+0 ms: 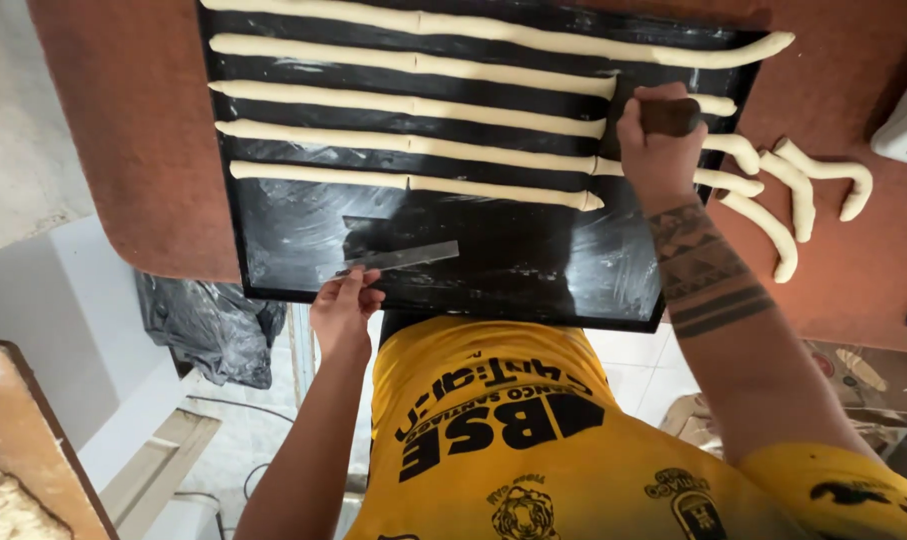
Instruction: Rolling dough into long strips, arranging them on a baking tray, and cutting them into smaller pieces using a scraper
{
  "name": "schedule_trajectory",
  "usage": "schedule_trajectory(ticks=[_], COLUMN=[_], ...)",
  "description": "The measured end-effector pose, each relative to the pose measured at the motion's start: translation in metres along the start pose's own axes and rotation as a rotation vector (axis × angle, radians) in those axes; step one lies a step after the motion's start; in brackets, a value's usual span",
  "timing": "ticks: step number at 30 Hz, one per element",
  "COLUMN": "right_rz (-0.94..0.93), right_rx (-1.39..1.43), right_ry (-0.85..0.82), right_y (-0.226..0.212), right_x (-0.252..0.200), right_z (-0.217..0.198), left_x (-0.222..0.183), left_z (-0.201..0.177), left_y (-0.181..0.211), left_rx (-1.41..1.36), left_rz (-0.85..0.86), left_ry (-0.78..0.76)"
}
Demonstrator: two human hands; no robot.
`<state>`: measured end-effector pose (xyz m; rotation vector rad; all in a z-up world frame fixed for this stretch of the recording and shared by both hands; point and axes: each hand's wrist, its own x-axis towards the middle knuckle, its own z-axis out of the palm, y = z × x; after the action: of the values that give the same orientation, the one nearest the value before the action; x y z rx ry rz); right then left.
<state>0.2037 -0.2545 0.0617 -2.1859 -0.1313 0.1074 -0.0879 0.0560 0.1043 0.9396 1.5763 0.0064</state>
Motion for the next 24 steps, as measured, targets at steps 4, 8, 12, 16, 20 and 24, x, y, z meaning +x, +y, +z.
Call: schedule_trajectory(ticks=[4, 8, 12, 16, 20, 24], right_rz=[-0.271, -0.172, -0.281, -0.292, -0.271, -0.327], right_rx=[0.010, 0.135, -0.028, 0.012, 0.005, -0.088], right_ry=[0.128, 0.084, 0.086, 0.095, 0.097, 0.080], right_y=[-0.005, -0.011, -0.005, -0.013, -0.005, 0.007], right_x=[0.010, 0.023, 0.033, 0.039, 0.042, 0.047], right_z=[-0.021, -0.014, -0.007, -0.008, -0.006, 0.000], left_x=[0.005, -0.009, -0.012, -0.009, -0.001, 0.002], left_z=[-0.005, -0.003, -0.009, -0.015, -0.021, -0.020], left_y=[-0.008, 0.010, 0.007, 0.005, -0.002, -0.001], left_rx=[-0.052, 0.010, 0.032, 0.018, -0.006, 0.000], left_rz=[0.063, -0.002, -0.012, -0.022, 0.002, 0.007], left_ry=[-0.001, 0.043, 0.056, 0.077, 0.063, 0.057])
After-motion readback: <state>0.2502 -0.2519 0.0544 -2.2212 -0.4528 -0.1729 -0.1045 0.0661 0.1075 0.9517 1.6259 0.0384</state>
